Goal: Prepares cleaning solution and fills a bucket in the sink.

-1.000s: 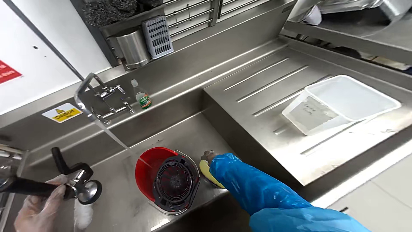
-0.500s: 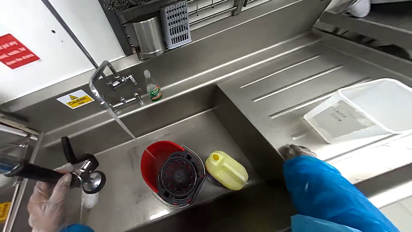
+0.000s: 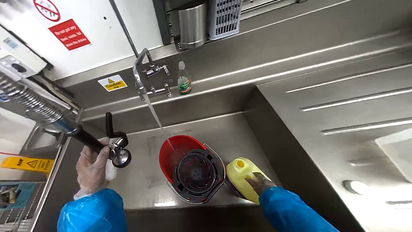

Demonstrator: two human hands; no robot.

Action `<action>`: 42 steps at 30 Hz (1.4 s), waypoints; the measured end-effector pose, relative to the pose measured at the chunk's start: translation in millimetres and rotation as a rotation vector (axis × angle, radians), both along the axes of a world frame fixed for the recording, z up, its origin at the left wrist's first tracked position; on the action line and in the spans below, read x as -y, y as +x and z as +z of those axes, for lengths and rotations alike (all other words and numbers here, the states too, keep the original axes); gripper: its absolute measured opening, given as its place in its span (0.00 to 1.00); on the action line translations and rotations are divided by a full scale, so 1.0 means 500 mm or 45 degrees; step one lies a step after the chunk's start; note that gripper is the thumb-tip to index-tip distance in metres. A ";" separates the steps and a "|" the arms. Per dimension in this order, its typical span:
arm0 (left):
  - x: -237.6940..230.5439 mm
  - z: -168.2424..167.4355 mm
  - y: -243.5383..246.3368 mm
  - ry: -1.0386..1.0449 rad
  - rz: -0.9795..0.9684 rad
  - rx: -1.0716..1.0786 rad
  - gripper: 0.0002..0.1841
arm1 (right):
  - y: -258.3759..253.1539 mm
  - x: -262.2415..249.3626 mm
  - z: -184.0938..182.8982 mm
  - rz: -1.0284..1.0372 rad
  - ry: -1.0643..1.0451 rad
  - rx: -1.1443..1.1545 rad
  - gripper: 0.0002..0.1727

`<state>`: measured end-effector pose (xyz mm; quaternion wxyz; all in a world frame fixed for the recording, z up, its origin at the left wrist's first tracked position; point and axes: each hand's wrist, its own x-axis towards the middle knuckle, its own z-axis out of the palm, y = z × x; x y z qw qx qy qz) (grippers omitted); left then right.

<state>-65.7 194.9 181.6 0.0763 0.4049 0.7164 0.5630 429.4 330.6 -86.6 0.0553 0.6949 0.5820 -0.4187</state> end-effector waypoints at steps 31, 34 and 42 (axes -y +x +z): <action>0.031 -0.061 -0.097 0.075 -0.051 -0.182 0.20 | -0.391 -0.066 0.476 1.143 -0.134 0.594 0.31; 0.040 -0.075 -0.118 0.123 -0.065 -0.282 0.19 | -0.467 -0.078 0.463 1.187 -0.244 0.690 0.30; 0.028 -0.131 -0.153 0.298 -0.116 -0.337 0.18 | -0.585 -0.134 0.384 1.196 -0.421 0.852 0.26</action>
